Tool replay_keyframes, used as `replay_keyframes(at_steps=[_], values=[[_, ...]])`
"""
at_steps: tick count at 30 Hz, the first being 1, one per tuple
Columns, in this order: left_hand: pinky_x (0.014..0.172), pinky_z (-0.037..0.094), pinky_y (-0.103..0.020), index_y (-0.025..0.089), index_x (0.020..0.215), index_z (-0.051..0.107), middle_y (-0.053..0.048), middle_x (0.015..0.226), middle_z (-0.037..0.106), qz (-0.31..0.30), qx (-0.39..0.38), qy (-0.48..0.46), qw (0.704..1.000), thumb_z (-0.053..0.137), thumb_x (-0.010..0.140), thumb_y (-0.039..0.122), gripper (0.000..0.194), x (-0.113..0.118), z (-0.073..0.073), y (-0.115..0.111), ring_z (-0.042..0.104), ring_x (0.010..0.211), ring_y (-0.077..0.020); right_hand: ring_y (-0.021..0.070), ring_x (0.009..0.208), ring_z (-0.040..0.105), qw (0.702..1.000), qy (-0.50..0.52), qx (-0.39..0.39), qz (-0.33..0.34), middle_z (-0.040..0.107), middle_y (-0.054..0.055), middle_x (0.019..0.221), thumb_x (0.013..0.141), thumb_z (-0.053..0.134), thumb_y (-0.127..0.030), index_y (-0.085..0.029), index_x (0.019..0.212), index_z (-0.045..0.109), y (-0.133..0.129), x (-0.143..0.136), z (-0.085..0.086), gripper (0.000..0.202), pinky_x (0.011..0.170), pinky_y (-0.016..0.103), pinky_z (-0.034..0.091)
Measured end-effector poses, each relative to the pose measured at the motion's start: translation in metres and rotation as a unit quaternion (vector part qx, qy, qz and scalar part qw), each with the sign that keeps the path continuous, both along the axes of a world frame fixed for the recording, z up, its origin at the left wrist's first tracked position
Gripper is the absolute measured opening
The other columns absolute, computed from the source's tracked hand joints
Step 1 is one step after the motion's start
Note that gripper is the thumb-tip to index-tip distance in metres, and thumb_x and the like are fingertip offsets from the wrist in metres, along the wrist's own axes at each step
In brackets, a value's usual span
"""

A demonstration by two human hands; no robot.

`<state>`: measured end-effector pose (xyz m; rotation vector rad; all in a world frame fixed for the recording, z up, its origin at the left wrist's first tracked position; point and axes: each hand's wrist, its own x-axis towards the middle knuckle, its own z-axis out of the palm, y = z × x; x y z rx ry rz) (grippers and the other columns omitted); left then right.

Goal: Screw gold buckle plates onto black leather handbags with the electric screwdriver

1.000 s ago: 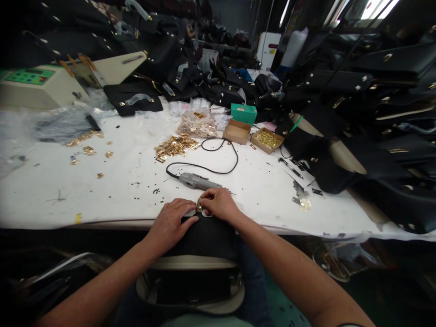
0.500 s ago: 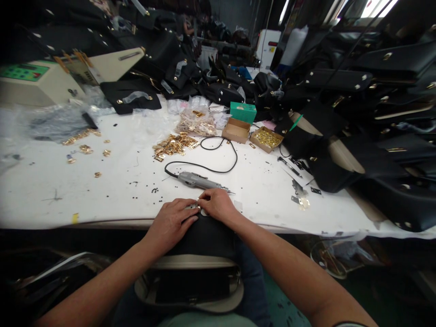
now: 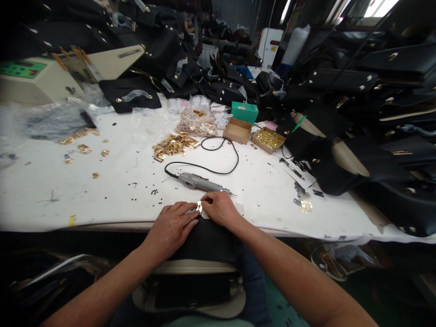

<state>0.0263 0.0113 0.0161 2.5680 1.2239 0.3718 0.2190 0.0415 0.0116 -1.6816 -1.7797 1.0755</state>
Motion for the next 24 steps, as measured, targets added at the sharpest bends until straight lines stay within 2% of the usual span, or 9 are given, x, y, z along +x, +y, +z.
replay_keyframes(at_steps=[5,9,15,19,21,24], values=[[0.089,0.044,-0.045,0.026,0.118,0.068,-0.006,0.130,0.066,0.001,0.011,0.002,1.000,0.057,0.096,0.021,0.025,0.000,-0.001,0.000,0.057,0.114,-0.0266,0.0159,0.080,0.071,0.999,0.029,0.004,0.014,0.079,0.000,0.088,0.084,0.061,-0.017,-0.021,0.091,0.081,-0.001,0.002,0.001,0.022,0.075,0.024,0.051],[0.088,0.044,-0.046,0.024,0.120,0.067,-0.006,0.133,0.066,-0.009,0.024,0.017,1.000,0.056,0.096,0.021,0.026,0.000,-0.001,0.000,0.057,0.116,-0.0274,0.0174,0.086,0.072,1.000,0.013,0.015,0.009,0.079,0.002,0.093,0.085,0.063,-0.017,-0.021,0.092,0.081,0.000,0.001,-0.002,0.020,0.081,0.026,0.052],[0.087,0.047,-0.045,0.023,0.121,0.067,-0.006,0.131,0.067,-0.018,0.037,0.036,0.999,0.057,0.096,0.021,0.027,0.002,0.002,0.002,0.058,0.116,-0.0274,0.0186,0.086,0.072,0.999,0.020,0.036,0.024,0.079,0.002,0.092,0.086,0.063,-0.017,-0.021,0.090,0.081,0.002,0.000,-0.008,0.019,0.081,0.028,0.052],[0.086,0.048,-0.044,0.024,0.120,0.067,-0.003,0.132,0.067,-0.026,0.056,0.037,0.997,0.055,0.096,0.019,0.027,0.000,0.001,0.002,0.059,0.114,-0.0263,0.0186,0.083,0.071,0.998,0.013,0.053,0.000,0.079,0.004,0.094,0.087,0.063,-0.020,-0.020,0.099,0.079,-0.003,-0.001,-0.010,0.020,0.077,0.028,0.053],[0.084,0.049,-0.042,0.025,0.119,0.068,-0.003,0.131,0.068,-0.033,0.082,0.034,0.996,0.055,0.095,0.018,0.028,-0.002,-0.004,0.004,0.060,0.112,-0.0259,0.0170,0.079,0.070,0.996,0.006,0.093,-0.015,0.078,0.004,0.093,0.088,0.063,-0.022,-0.020,0.104,0.078,-0.005,0.001,-0.007,0.022,0.075,0.026,0.052],[0.082,0.050,-0.040,0.025,0.121,0.068,-0.002,0.129,0.070,-0.050,0.139,0.020,0.989,0.054,0.095,0.021,0.029,-0.005,-0.015,0.009,0.062,0.111,-0.0255,0.0190,0.091,0.066,0.976,-0.078,0.202,-0.006,0.074,0.004,0.102,0.090,0.065,-0.027,-0.024,0.111,0.074,-0.001,0.007,0.001,0.024,0.084,0.029,0.051]])
